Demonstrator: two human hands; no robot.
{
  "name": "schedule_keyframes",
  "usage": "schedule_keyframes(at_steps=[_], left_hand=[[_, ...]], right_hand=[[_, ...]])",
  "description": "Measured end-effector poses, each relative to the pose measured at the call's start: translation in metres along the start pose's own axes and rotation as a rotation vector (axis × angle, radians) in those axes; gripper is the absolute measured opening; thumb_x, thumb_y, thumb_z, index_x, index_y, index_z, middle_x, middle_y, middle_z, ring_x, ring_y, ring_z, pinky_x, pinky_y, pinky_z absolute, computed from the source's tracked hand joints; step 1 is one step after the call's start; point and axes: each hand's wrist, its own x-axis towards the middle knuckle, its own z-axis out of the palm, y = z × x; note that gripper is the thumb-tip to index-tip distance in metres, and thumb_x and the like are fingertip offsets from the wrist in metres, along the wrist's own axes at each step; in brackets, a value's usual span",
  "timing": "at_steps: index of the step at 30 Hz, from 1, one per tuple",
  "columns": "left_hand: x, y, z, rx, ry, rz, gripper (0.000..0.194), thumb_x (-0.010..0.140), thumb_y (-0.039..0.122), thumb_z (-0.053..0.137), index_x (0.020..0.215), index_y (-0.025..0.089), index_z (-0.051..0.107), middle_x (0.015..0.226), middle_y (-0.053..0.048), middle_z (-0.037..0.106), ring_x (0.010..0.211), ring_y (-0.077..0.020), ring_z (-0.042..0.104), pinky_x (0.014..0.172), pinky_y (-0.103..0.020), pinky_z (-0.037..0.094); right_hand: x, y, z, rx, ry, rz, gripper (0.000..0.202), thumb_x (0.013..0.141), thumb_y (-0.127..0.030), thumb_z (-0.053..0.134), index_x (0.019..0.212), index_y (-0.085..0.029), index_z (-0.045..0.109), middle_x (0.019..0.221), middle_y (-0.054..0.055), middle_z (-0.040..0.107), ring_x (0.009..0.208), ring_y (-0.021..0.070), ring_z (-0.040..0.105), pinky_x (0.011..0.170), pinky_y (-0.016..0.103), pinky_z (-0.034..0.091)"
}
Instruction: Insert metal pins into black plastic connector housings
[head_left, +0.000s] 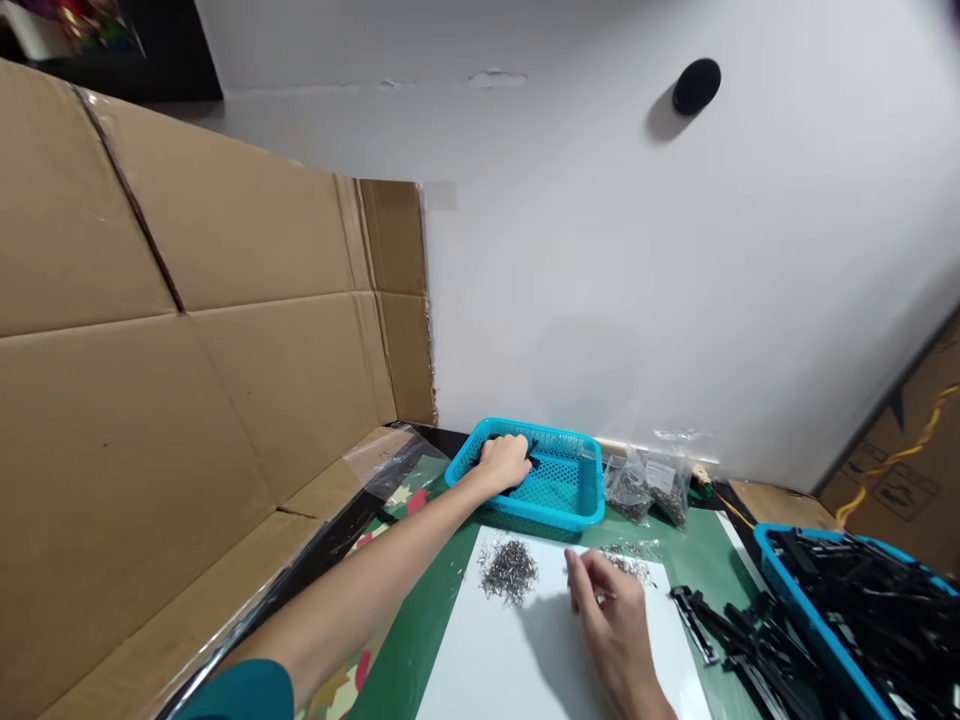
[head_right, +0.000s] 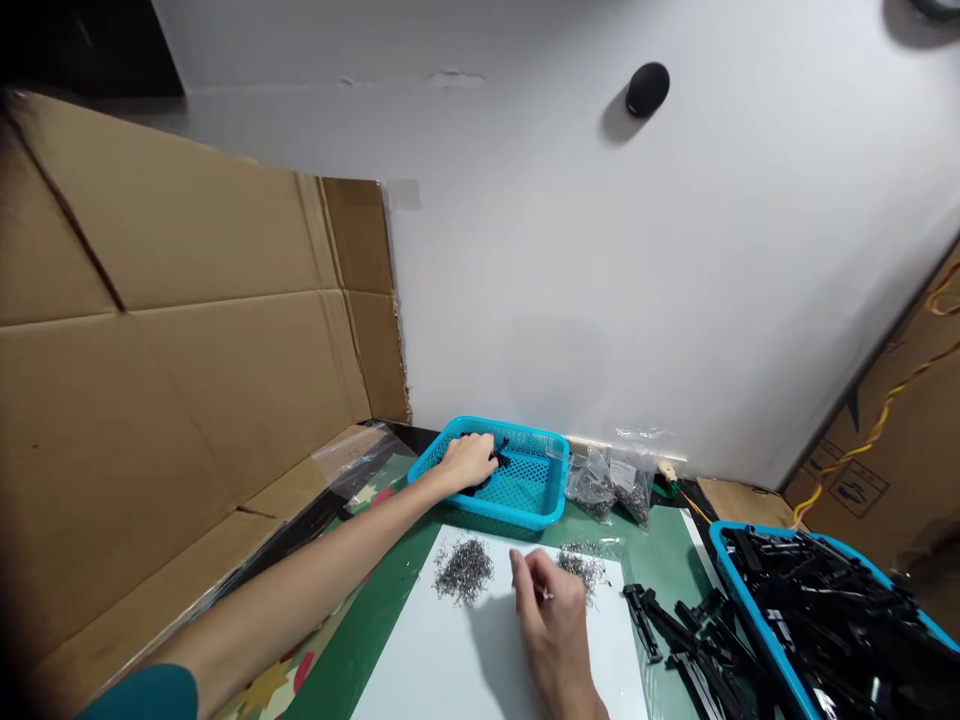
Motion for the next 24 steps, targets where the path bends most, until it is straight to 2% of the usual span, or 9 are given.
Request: schedule_keyframes(at_steps=[2, 4, 7, 10, 13, 16, 18, 20, 24], left_hand=[[-0.002, -0.004, -0.006, -0.074, 0.032, 0.008, 0.039, 0.103, 0.036, 0.068, 0.136, 0.017, 0.063, 0.135, -0.012, 0.065, 0.114, -0.0267, 0.068, 0.096, -0.048, 0.061], [-0.008, -0.009, -0.013, -0.171, 0.063, 0.029, 0.038, 0.103, 0.036, 0.068, 0.135, 0.017, 0.063, 0.135, -0.012, 0.065, 0.114, -0.0267, 0.068, 0.096, -0.048, 0.060], [-0.024, -0.016, -0.021, -0.366, 0.062, 0.092, 0.035, 0.103, 0.037, 0.067, 0.132, 0.016, 0.064, 0.131, -0.012, 0.067, 0.110, -0.0253, 0.070, 0.092, -0.045, 0.062], [-0.053, -0.020, -0.019, -0.608, -0.068, 0.173, 0.025, 0.107, 0.038, 0.055, 0.117, 0.016, 0.057, 0.115, -0.012, 0.076, 0.087, -0.0208, 0.076, 0.066, -0.031, 0.062], [-0.091, -0.024, -0.009, -0.837, -0.239, 0.245, 0.036, 0.101, 0.052, 0.062, 0.110, 0.019, 0.050, 0.109, -0.014, 0.079, 0.080, -0.0219, 0.078, 0.050, -0.025, 0.055], [-0.125, -0.031, 0.006, -1.019, -0.346, 0.271, 0.047, 0.094, 0.061, 0.068, 0.106, 0.020, 0.046, 0.106, -0.016, 0.079, 0.073, -0.0197, 0.077, 0.047, -0.022, 0.052], [-0.141, -0.036, 0.019, -1.298, -0.465, 0.273, 0.048, 0.091, 0.056, 0.075, 0.106, 0.019, 0.047, 0.105, -0.015, 0.079, 0.061, -0.0142, 0.072, 0.042, -0.018, 0.046], [-0.152, -0.041, 0.032, -1.468, -0.544, 0.243, 0.048, 0.090, 0.053, 0.077, 0.107, 0.018, 0.050, 0.098, -0.011, 0.078, 0.052, -0.0104, 0.068, 0.039, -0.015, 0.042], [-0.160, -0.043, 0.053, -1.536, -0.595, 0.227, 0.043, 0.092, 0.045, 0.078, 0.110, 0.018, 0.051, 0.087, -0.006, 0.076, 0.043, -0.0068, 0.060, 0.035, -0.012, 0.036]], right_hand=[[0.007, -0.010, -0.008, 0.054, 0.093, 0.014, 0.038, 0.102, -0.054, 0.059, 0.087, -0.020, 0.067, 0.073, 0.003, 0.066, 0.066, 0.0175, 0.061, 0.061, 0.027, 0.046], [0.012, -0.019, -0.017, 0.133, 0.164, 0.029, 0.037, 0.103, -0.054, 0.058, 0.106, -0.019, 0.071, 0.085, 0.007, 0.073, 0.076, 0.0205, 0.067, 0.071, 0.030, 0.054], [0.012, -0.024, -0.024, 0.210, 0.205, 0.094, 0.043, 0.102, -0.057, 0.057, 0.092, -0.018, 0.072, 0.066, 0.003, 0.065, 0.058, 0.0177, 0.058, 0.057, 0.029, 0.049], [0.008, -0.023, -0.026, 0.203, 0.185, 0.138, 0.056, 0.102, -0.063, 0.056, 0.066, -0.020, 0.060, 0.054, -0.001, 0.050, 0.048, 0.0134, 0.043, 0.047, 0.027, 0.034], [0.007, -0.021, -0.030, 0.109, 0.164, 0.144, 0.070, 0.103, -0.070, 0.047, 0.050, -0.023, 0.042, 0.047, -0.001, 0.041, 0.045, 0.0119, 0.037, 0.047, 0.029, 0.028], [0.013, -0.022, -0.042, 0.081, 0.129, 0.153, 0.070, 0.103, -0.071, 0.045, 0.050, -0.025, 0.039, 0.043, -0.001, 0.043, 0.041, 0.0119, 0.038, 0.046, 0.029, 0.028], [0.018, -0.023, -0.053, 0.107, 0.060, 0.165, 0.065, 0.102, -0.070, 0.048, 0.056, -0.025, 0.043, 0.045, 0.000, 0.049, 0.042, 0.0139, 0.046, 0.047, 0.029, 0.035], [0.020, -0.022, -0.064, 0.065, 0.016, 0.183, 0.059, 0.103, -0.067, 0.049, 0.065, -0.023, 0.050, 0.048, -0.003, 0.048, 0.041, 0.0129, 0.042, 0.046, 0.028, 0.032], [0.016, -0.020, -0.073, -0.257, -0.121, 0.110, 0.054, 0.104, -0.061, 0.050, 0.069, -0.021, 0.056, 0.057, -0.003, 0.046, 0.053, 0.0130, 0.040, 0.051, 0.027, 0.030]])
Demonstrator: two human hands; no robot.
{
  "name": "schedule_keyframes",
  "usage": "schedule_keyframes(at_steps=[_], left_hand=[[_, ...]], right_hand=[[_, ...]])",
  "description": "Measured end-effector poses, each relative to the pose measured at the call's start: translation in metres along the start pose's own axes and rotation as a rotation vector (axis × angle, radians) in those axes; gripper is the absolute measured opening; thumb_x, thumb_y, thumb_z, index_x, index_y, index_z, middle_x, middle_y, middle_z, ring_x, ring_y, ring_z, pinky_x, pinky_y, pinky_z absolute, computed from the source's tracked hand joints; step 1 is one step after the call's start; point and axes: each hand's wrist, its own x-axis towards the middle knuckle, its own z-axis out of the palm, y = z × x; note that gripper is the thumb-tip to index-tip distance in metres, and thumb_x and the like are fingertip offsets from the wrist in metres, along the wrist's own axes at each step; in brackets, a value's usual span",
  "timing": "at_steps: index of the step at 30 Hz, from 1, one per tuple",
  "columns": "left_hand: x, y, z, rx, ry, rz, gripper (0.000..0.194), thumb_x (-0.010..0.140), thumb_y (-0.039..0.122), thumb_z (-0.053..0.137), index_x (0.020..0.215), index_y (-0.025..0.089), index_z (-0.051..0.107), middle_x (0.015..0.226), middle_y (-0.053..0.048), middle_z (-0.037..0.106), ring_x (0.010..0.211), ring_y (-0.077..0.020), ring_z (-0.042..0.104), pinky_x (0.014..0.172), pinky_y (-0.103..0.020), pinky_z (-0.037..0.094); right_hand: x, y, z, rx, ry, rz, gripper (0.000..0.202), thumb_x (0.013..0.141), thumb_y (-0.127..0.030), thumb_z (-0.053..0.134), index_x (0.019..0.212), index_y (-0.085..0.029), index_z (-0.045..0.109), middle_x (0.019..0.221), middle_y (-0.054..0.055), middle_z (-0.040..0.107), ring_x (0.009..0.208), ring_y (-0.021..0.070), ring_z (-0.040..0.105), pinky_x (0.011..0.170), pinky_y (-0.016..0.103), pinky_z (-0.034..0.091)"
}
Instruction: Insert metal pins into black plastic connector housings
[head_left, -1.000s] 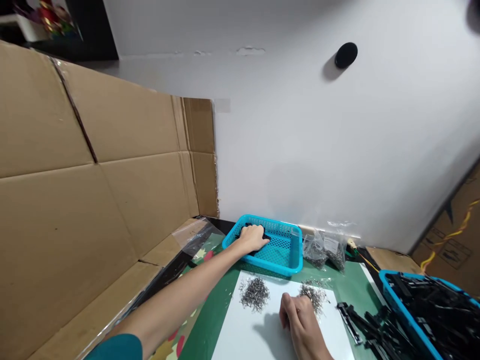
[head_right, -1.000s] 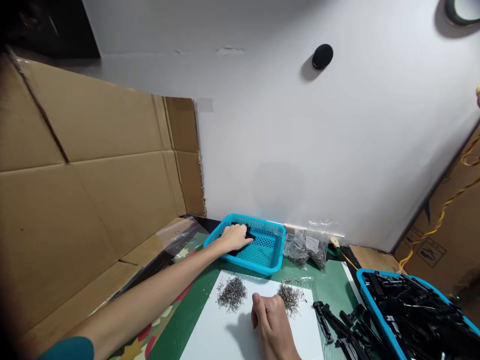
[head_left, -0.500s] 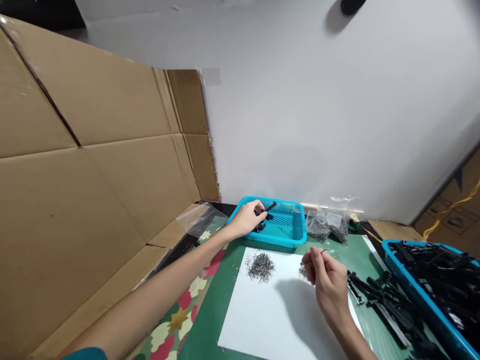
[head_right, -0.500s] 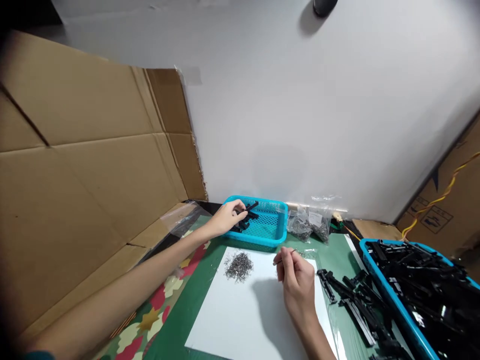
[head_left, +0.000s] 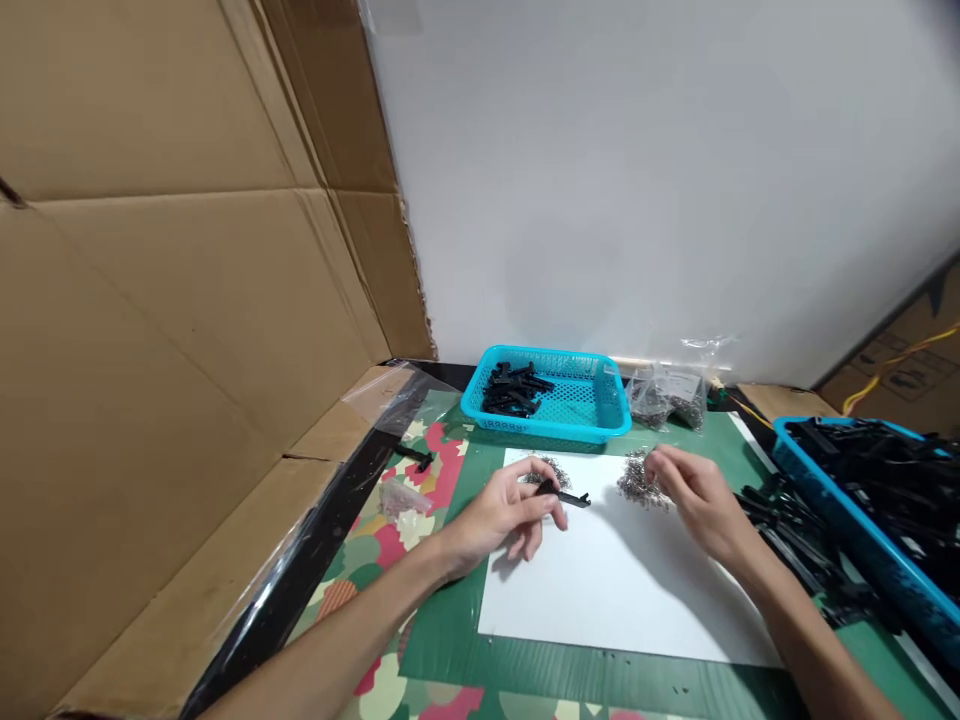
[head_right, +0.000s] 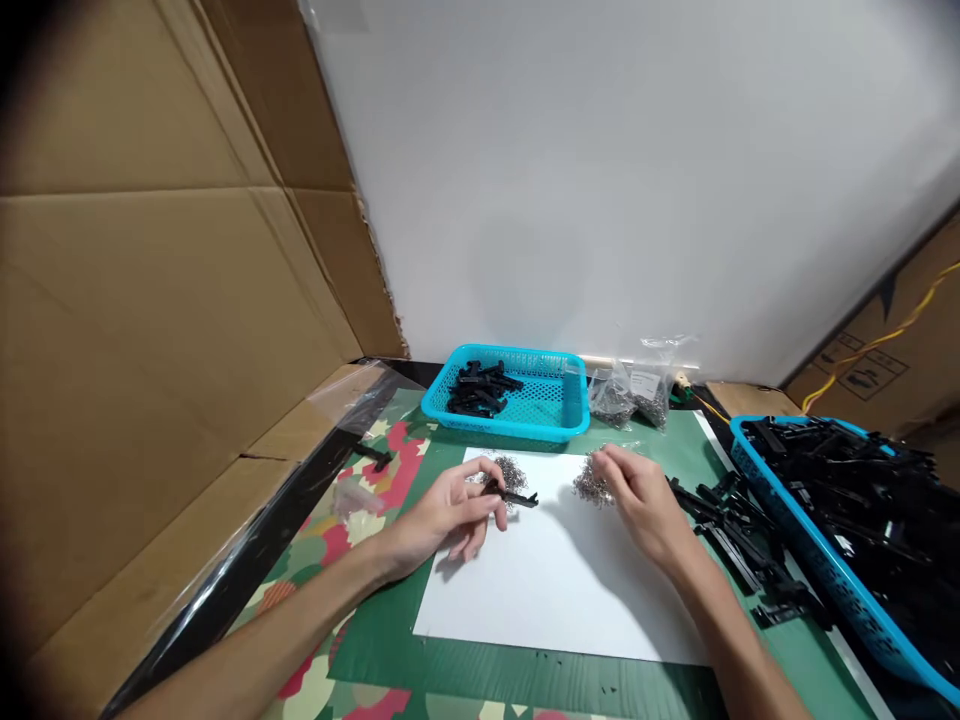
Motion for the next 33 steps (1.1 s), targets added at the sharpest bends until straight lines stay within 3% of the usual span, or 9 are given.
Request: schedule_keyframes(at_steps=[5, 10, 17, 23, 27, 30, 33], left_hand=[[-0.005, 0.000, 0.004, 0.036, -0.033, 0.025, 0.035, 0.093, 0.043, 0.077, 0.105, 0.016, 0.058, 0.095, -0.007, 0.074, 0.045, -0.0043, 0.059, 0.036, -0.012, 0.032], [-0.012, 0.006, 0.007, 0.057, -0.054, 0.013, 0.039, 0.088, 0.046, 0.082, 0.100, 0.014, 0.064, 0.093, -0.005, 0.069, 0.049, -0.0025, 0.053, 0.042, -0.014, 0.035], [-0.012, -0.001, 0.009, 0.132, -0.058, -0.085, 0.030, 0.092, 0.042, 0.079, 0.099, 0.016, 0.066, 0.076, 0.002, 0.061, 0.051, -0.0043, 0.047, 0.043, -0.014, 0.036], [-0.014, 0.000, 0.009, 0.223, -0.065, -0.148, 0.026, 0.093, 0.040, 0.076, 0.103, 0.017, 0.072, 0.077, 0.001, 0.066, 0.053, -0.0061, 0.047, 0.046, -0.016, 0.036], [-0.013, -0.001, 0.008, 0.301, -0.081, -0.105, 0.027, 0.094, 0.041, 0.074, 0.101, 0.016, 0.082, 0.078, -0.002, 0.067, 0.057, -0.0080, 0.047, 0.049, -0.018, 0.034], [-0.012, -0.002, 0.008, 0.315, -0.080, -0.056, 0.026, 0.094, 0.039, 0.074, 0.100, 0.017, 0.084, 0.083, -0.004, 0.070, 0.061, -0.0090, 0.050, 0.053, -0.019, 0.035], [-0.012, -0.003, 0.009, 0.281, -0.065, -0.070, 0.024, 0.094, 0.039, 0.074, 0.101, 0.017, 0.083, 0.076, -0.001, 0.066, 0.057, -0.0074, 0.047, 0.051, -0.018, 0.034]], right_hand=[[-0.006, -0.002, 0.008, -0.411, -0.181, -0.024, 0.026, 0.097, -0.043, 0.063, 0.087, -0.022, 0.075, 0.059, -0.003, 0.057, 0.053, 0.0144, 0.045, 0.054, 0.027, 0.030], [-0.006, 0.003, 0.012, -0.521, -0.217, 0.038, 0.028, 0.098, -0.035, 0.057, 0.097, -0.025, 0.083, 0.071, 0.003, 0.075, 0.056, 0.0184, 0.061, 0.058, 0.029, 0.037], [-0.007, 0.013, 0.012, -0.680, -0.259, 0.028, 0.026, 0.104, -0.038, 0.055, 0.105, -0.029, 0.080, 0.080, 0.003, 0.082, 0.067, 0.0239, 0.073, 0.061, 0.030, 0.037], [-0.013, 0.021, 0.015, -0.844, -0.270, -0.090, 0.028, 0.108, -0.036, 0.045, 0.109, -0.024, 0.069, 0.064, 0.003, 0.074, 0.050, 0.0216, 0.064, 0.056, 0.031, 0.026], [-0.016, 0.020, 0.012, -0.718, -0.202, -0.115, 0.026, 0.110, -0.034, 0.036, 0.113, -0.024, 0.060, 0.072, 0.003, 0.075, 0.052, 0.0196, 0.063, 0.057, 0.030, 0.031], [-0.014, 0.016, 0.007, -0.534, -0.131, -0.049, 0.020, 0.108, -0.037, 0.040, 0.108, -0.025, 0.056, 0.076, 0.001, 0.074, 0.055, 0.0185, 0.061, 0.060, 0.028, 0.038], [-0.012, 0.010, 0.003, -0.367, -0.122, 0.016, 0.014, 0.106, -0.037, 0.047, 0.103, -0.026, 0.055, 0.070, -0.002, 0.066, 0.055, 0.0165, 0.053, 0.058, 0.027, 0.036]])
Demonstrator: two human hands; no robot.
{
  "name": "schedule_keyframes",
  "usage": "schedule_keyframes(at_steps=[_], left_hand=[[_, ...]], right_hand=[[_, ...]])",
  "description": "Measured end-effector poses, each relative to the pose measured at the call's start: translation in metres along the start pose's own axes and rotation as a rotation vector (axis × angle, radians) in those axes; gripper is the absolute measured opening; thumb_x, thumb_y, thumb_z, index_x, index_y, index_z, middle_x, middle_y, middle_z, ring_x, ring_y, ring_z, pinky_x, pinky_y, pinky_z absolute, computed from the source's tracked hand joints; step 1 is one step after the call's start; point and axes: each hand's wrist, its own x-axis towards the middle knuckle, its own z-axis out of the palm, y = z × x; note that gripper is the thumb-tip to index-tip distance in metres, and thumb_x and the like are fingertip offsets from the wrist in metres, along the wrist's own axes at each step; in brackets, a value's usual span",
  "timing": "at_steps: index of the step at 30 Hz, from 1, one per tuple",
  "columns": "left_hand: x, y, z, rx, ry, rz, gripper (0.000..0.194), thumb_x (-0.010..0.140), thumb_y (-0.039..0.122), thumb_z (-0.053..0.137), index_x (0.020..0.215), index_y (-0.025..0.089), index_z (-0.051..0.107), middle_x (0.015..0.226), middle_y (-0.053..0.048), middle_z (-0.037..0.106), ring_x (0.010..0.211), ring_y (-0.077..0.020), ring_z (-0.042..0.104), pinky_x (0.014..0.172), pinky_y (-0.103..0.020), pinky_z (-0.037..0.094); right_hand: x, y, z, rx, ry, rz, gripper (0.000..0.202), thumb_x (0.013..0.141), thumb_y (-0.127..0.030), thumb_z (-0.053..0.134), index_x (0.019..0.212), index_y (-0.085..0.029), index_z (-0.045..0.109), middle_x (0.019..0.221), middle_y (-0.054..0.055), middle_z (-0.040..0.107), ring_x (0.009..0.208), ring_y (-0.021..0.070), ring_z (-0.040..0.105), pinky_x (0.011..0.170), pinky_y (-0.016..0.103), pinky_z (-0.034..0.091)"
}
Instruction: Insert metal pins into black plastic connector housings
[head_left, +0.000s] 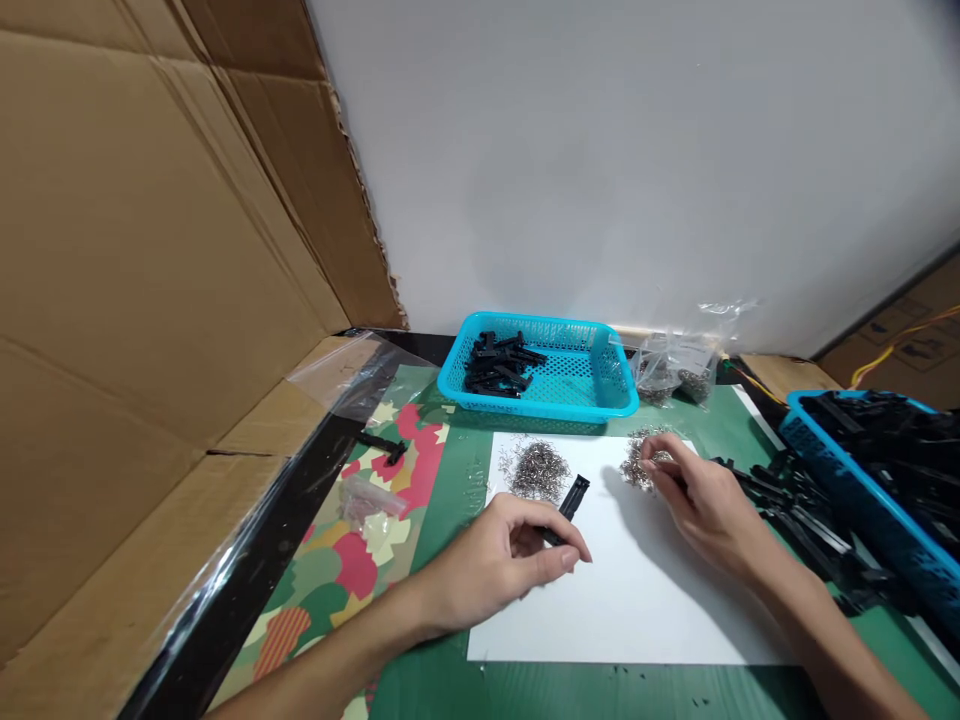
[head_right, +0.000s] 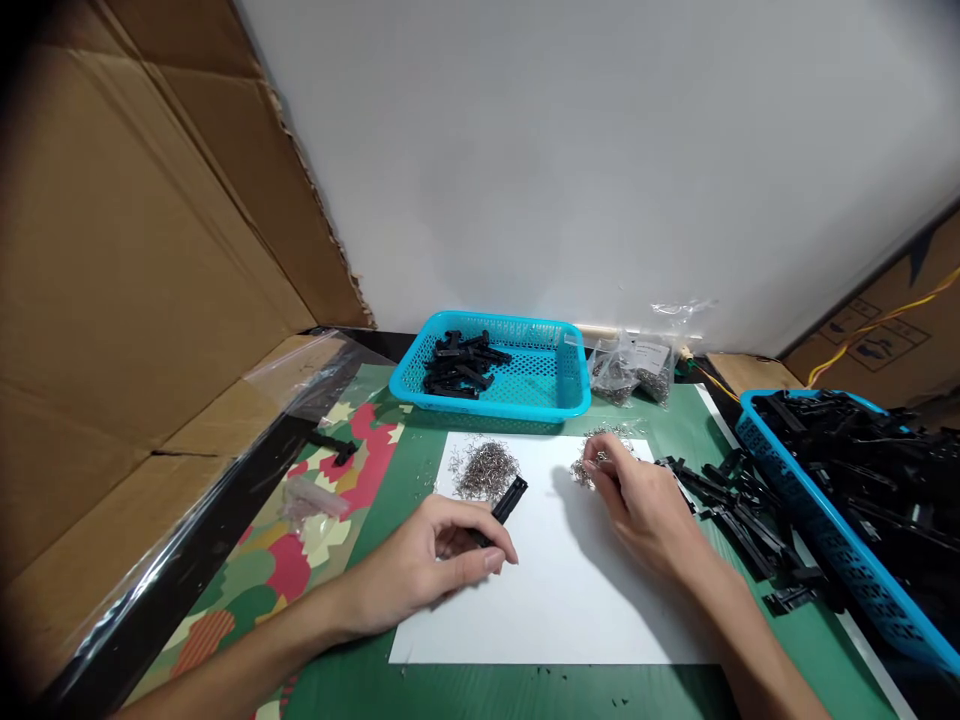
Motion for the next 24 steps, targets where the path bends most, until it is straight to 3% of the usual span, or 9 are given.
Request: schedule_keyframes(at_steps=[7, 12, 15, 18, 21, 24], left_hand=[[0.000, 0.003, 0.003, -0.074, 0.065, -0.004, 0.026, 0.094, 0.041, 0.073, 0.101, 0.016, 0.081, 0.076, 0.000, 0.060, 0.054, -0.0067, 0.048, 0.047, -0.017, 0.037], [0.001, 0.004, 0.004, -0.083, 0.069, 0.008, 0.025, 0.095, 0.039, 0.072, 0.102, 0.016, 0.080, 0.082, -0.002, 0.065, 0.056, -0.0069, 0.048, 0.046, -0.016, 0.037], [0.001, 0.003, 0.004, -0.081, 0.064, 0.011, 0.026, 0.095, 0.039, 0.072, 0.103, 0.015, 0.080, 0.082, -0.002, 0.065, 0.058, -0.0076, 0.049, 0.047, -0.016, 0.038], [0.000, 0.003, 0.003, -0.075, 0.057, 0.011, 0.026, 0.096, 0.038, 0.072, 0.103, 0.015, 0.080, 0.081, -0.002, 0.064, 0.061, -0.0085, 0.050, 0.049, -0.017, 0.039], [-0.001, 0.004, 0.003, -0.057, 0.048, 0.018, 0.024, 0.097, 0.036, 0.071, 0.102, 0.014, 0.080, 0.080, -0.001, 0.064, 0.060, -0.0076, 0.050, 0.050, -0.017, 0.039], [0.000, 0.004, 0.004, -0.045, 0.044, 0.028, 0.022, 0.097, 0.033, 0.071, 0.102, 0.014, 0.080, 0.081, -0.001, 0.066, 0.059, -0.0064, 0.050, 0.051, -0.017, 0.038]], right_hand=[[-0.004, -0.022, 0.004, 0.807, -0.056, 0.183, 0.028, 0.102, -0.052, 0.061, 0.096, -0.025, 0.056, 0.063, -0.009, 0.028, 0.053, 0.0119, 0.021, 0.049, 0.027, 0.019], [-0.002, -0.031, 0.007, 0.999, -0.108, 0.254, 0.031, 0.096, -0.054, 0.068, 0.095, -0.026, 0.056, 0.061, -0.010, 0.023, 0.051, 0.0099, 0.014, 0.048, 0.026, 0.017], [-0.002, -0.028, 0.002, 0.823, -0.123, 0.236, 0.032, 0.098, -0.056, 0.065, 0.092, -0.025, 0.058, 0.061, -0.008, 0.030, 0.051, 0.0110, 0.023, 0.048, 0.027, 0.021], [-0.002, -0.022, -0.004, 0.339, -0.060, 0.189, 0.033, 0.100, -0.054, 0.059, 0.091, -0.023, 0.064, 0.064, -0.003, 0.049, 0.055, 0.0135, 0.037, 0.052, 0.028, 0.028], [-0.003, -0.018, -0.005, -0.074, -0.084, 0.184, 0.026, 0.100, -0.047, 0.058, 0.096, -0.024, 0.070, 0.064, -0.002, 0.061, 0.055, 0.0159, 0.047, 0.056, 0.028, 0.032], [-0.003, -0.015, -0.003, -0.226, -0.119, 0.185, 0.023, 0.099, -0.042, 0.058, 0.099, -0.026, 0.074, 0.064, -0.001, 0.066, 0.057, 0.0188, 0.057, 0.057, 0.028, 0.033]])
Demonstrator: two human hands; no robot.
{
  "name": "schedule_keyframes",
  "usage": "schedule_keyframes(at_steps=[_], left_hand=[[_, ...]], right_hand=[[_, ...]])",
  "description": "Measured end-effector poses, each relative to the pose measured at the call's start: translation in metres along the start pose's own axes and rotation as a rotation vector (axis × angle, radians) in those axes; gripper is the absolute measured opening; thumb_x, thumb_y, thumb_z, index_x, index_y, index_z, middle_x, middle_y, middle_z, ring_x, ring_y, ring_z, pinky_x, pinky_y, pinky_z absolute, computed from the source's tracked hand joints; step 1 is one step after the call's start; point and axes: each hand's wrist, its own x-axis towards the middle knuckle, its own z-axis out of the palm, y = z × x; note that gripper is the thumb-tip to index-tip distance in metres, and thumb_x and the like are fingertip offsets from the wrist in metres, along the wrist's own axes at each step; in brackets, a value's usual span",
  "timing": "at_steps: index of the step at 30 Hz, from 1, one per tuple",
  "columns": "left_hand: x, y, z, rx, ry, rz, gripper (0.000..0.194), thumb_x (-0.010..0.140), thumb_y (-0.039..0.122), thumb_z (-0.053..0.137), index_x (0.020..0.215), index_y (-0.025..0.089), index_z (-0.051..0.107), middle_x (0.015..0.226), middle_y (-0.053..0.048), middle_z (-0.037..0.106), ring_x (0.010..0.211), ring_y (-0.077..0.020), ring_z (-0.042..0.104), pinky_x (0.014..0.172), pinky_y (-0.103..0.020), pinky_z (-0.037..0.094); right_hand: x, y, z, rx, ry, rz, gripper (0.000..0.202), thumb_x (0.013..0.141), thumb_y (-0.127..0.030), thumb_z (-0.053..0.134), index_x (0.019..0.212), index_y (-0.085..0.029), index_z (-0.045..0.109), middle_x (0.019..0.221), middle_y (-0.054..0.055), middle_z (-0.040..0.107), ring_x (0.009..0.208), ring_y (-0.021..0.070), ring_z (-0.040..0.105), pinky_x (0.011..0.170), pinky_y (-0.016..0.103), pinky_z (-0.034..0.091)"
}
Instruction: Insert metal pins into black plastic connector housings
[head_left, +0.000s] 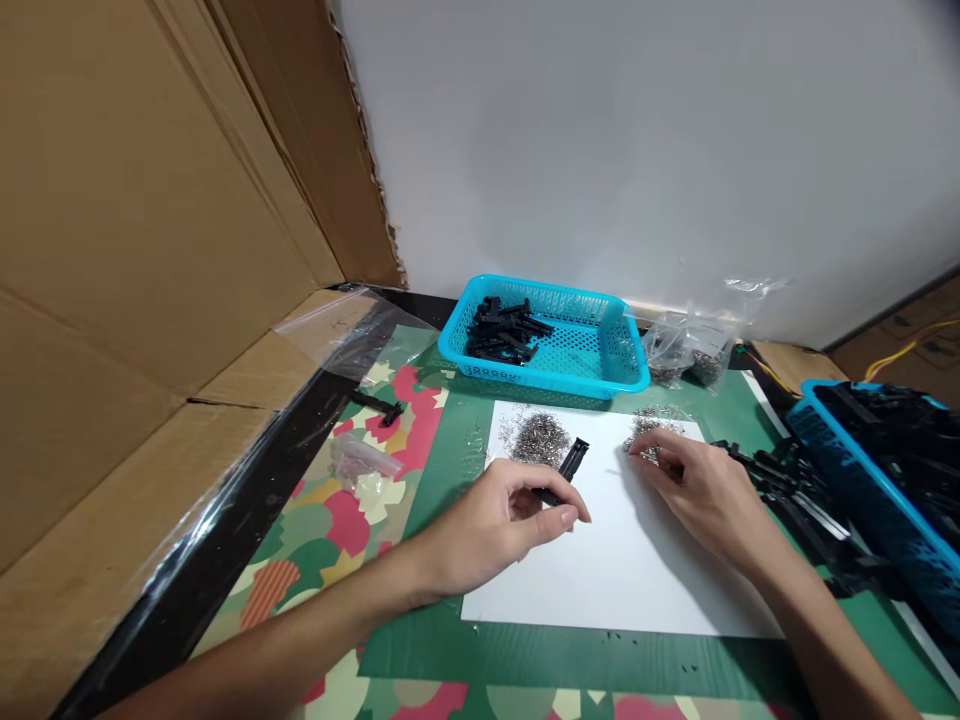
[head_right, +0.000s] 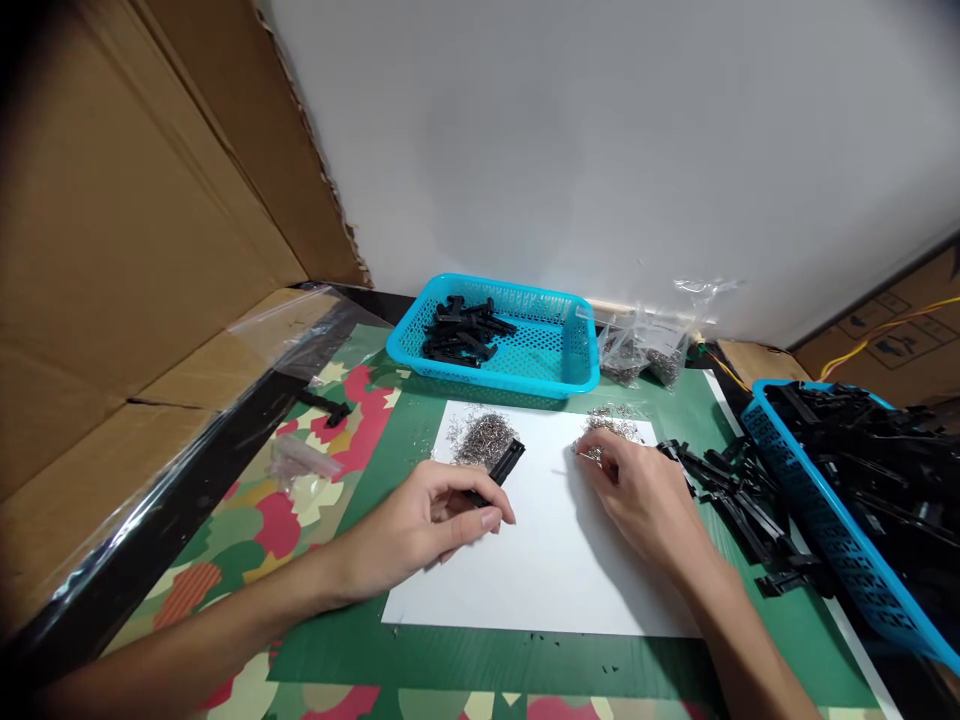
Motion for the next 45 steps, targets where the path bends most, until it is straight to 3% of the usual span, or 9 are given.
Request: schedule_keyframes(at_steps=[7, 14, 17, 20, 23, 29, 35, 39, 45], left_hand=[[0.001, 0.002, 0.002, 0.025, -0.008, 0.021, 0.018, 0.097, 0.028, 0.070, 0.098, 0.013, 0.080, 0.079, -0.001, 0.067, 0.059, -0.0066, 0.050, 0.053, -0.018, 0.039], [0.001, 0.001, 0.002, 0.035, -0.017, 0.026, 0.017, 0.097, 0.027, 0.070, 0.099, 0.014, 0.080, 0.077, 0.000, 0.065, 0.061, -0.0070, 0.051, 0.054, -0.017, 0.039], [0.001, 0.000, 0.002, 0.022, -0.016, 0.030, 0.018, 0.097, 0.027, 0.070, 0.099, 0.013, 0.080, 0.076, 0.000, 0.065, 0.059, -0.0063, 0.050, 0.053, -0.017, 0.039], [0.001, 0.000, 0.002, -0.001, -0.009, 0.040, 0.017, 0.097, 0.027, 0.070, 0.098, 0.013, 0.080, 0.074, 0.001, 0.063, 0.057, -0.0058, 0.048, 0.052, -0.017, 0.039], [0.000, 0.001, 0.004, -0.024, 0.013, 0.051, 0.018, 0.098, 0.028, 0.070, 0.100, 0.013, 0.080, 0.072, 0.002, 0.061, 0.055, -0.0054, 0.047, 0.051, -0.017, 0.037], [0.001, -0.003, 0.009, -0.075, 0.067, 0.063, 0.025, 0.098, 0.035, 0.072, 0.108, 0.014, 0.080, 0.068, 0.004, 0.056, 0.054, -0.0054, 0.043, 0.048, -0.018, 0.032], [0.002, -0.010, 0.015, -0.252, 0.067, 0.044, 0.031, 0.092, 0.039, 0.080, 0.109, 0.014, 0.076, 0.069, 0.005, 0.057, 0.052, -0.0045, 0.042, 0.045, -0.017, 0.032], [0.003, -0.008, 0.018, -0.343, 0.065, 0.022, 0.032, 0.087, 0.038, 0.085, 0.102, 0.013, 0.073, 0.072, 0.003, 0.061, 0.050, -0.0029, 0.040, 0.043, -0.016, 0.032], [0.001, -0.007, 0.015, -0.330, 0.044, 0.011, 0.029, 0.090, 0.038, 0.082, 0.098, 0.014, 0.068, 0.058, 0.008, 0.051, 0.047, -0.0045, 0.039, 0.043, -0.018, 0.028]], right_hand=[[0.002, 0.006, 0.011, -0.141, 0.013, 0.015, 0.025, 0.103, -0.043, 0.053, 0.104, -0.029, 0.074, 0.086, 0.002, 0.080, 0.073, 0.0252, 0.071, 0.063, 0.030, 0.037], [0.000, 0.007, 0.012, -0.203, -0.014, -0.039, 0.023, 0.106, -0.037, 0.047, 0.109, -0.026, 0.066, 0.081, 0.003, 0.078, 0.067, 0.0238, 0.068, 0.059, 0.030, 0.027], [-0.001, 0.004, 0.005, 0.056, 0.083, -0.013, 0.021, 0.105, -0.040, 0.049, 0.104, -0.024, 0.063, 0.074, 0.001, 0.070, 0.058, 0.0181, 0.057, 0.058, 0.028, 0.029], [-0.002, 0.000, -0.003, 0.452, 0.113, 0.025, 0.029, 0.103, -0.050, 0.056, 0.098, -0.023, 0.061, 0.061, -0.005, 0.048, 0.050, 0.0121, 0.033, 0.051, 0.027, 0.020], [-0.004, -0.006, -0.003, 0.830, 0.043, 0.031, 0.029, 0.101, -0.050, 0.065, 0.097, -0.022, 0.062, 0.061, -0.008, 0.033, 0.053, 0.0106, 0.023, 0.050, 0.028, 0.015], [-0.019, -0.034, 0.022, 1.279, -0.154, -0.012, 0.023, 0.102, -0.043, 0.068, 0.099, -0.022, 0.060, 0.061, -0.010, 0.027, 0.052, 0.0079, 0.018, 0.050, 0.027, 0.015], [-0.032, -0.057, 0.036, 1.236, -0.215, -0.047, 0.024, 0.104, -0.042, 0.065, 0.096, -0.021, 0.060, 0.061, -0.008, 0.033, 0.055, 0.0086, 0.023, 0.050, 0.026, 0.016], [-0.033, -0.061, 0.033, 1.150, -0.219, -0.063, 0.025, 0.104, -0.043, 0.065, 0.094, -0.020, 0.059, 0.062, -0.007, 0.037, 0.056, 0.0092, 0.023, 0.050, 0.026, 0.016], [-0.032, -0.062, 0.026, 1.060, -0.213, -0.062, 0.027, 0.102, -0.046, 0.065, 0.094, -0.020, 0.062, 0.061, -0.007, 0.038, 0.055, 0.0105, 0.024, 0.051, 0.026, 0.019]])
